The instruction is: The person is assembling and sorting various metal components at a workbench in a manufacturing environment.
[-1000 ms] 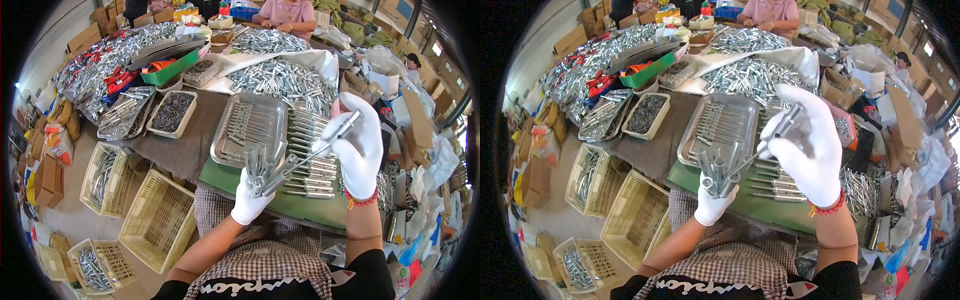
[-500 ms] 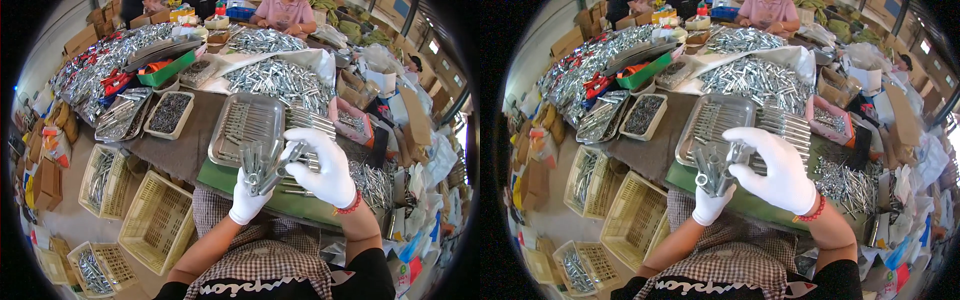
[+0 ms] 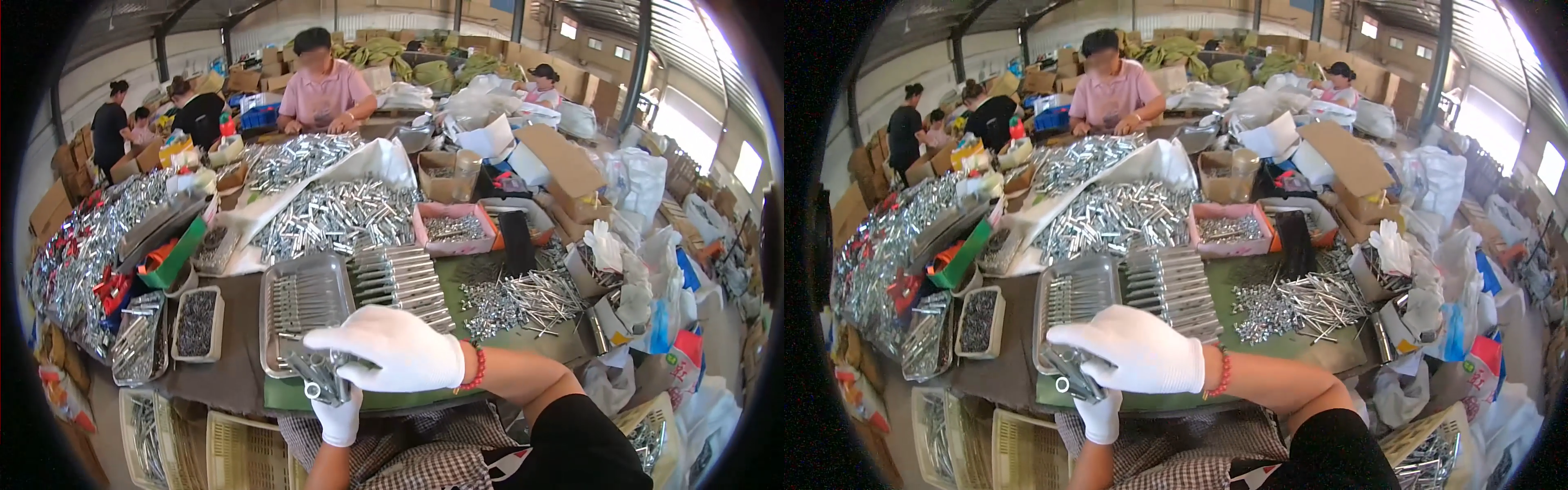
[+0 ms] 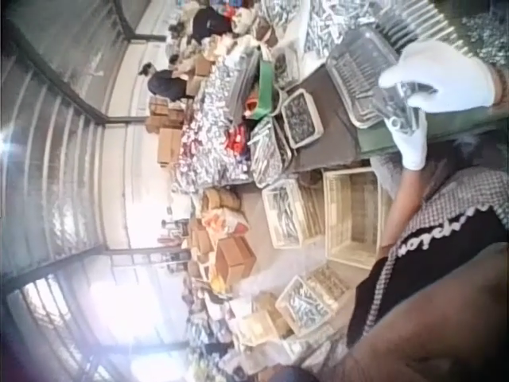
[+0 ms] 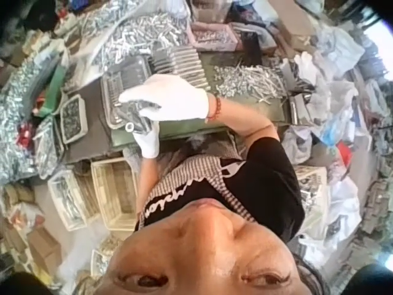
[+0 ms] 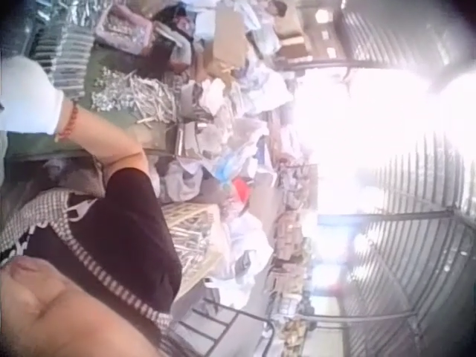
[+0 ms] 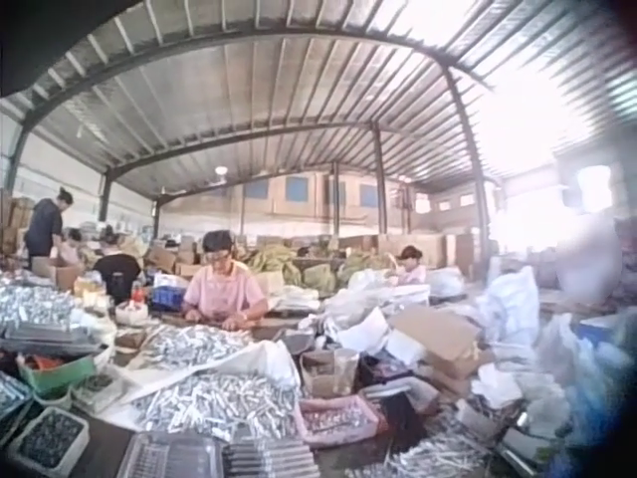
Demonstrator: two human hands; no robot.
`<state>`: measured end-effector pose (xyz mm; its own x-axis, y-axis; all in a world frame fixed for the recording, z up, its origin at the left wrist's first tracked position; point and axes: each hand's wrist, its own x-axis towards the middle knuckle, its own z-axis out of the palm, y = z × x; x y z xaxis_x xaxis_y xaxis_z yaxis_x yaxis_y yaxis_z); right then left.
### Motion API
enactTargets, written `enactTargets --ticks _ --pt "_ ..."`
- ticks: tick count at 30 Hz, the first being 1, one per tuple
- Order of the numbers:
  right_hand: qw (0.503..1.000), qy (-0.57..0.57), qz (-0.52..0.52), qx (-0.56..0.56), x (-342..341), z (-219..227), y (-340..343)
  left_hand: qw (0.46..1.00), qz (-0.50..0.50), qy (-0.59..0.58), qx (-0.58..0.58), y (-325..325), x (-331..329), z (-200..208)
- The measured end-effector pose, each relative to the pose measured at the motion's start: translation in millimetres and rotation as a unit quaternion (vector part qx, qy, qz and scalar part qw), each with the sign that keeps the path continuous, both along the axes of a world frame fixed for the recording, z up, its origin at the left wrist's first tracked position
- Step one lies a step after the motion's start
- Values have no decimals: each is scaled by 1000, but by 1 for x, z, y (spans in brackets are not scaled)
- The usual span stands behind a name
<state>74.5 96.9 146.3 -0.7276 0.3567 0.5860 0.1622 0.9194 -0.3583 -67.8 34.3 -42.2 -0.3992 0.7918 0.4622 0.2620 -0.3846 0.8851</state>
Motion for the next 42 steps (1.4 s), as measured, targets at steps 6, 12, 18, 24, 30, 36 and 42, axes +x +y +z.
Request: enactTargets --ticks 6,12,18,24,30,36,42 --pt "998 -17 49 -21 1 -10 0 999 -12 -32 25 1 -5 -13" --pt "993 26 -40 -104 27 -20 -13 992 -33 -83 -91 0 -13 -26" --pt "951 129 -70 -270 53 -67 -39 963 -146 -216 -62 -14 42 17" --pt "892 267 -107 -348 86 -57 -54 907 -315 -268 -73 6 102 12" --pt "825 450 -201 -275 99 -76 -52 952 -299 -31 -59 21 151 38" --pt "838 400 -305 -211 119 -85 -48 851 -387 -320 -156 27 166 34" --pt "885 295 -347 -97 137 -88 -38 825 -406 -288 -268 30 154 -1"
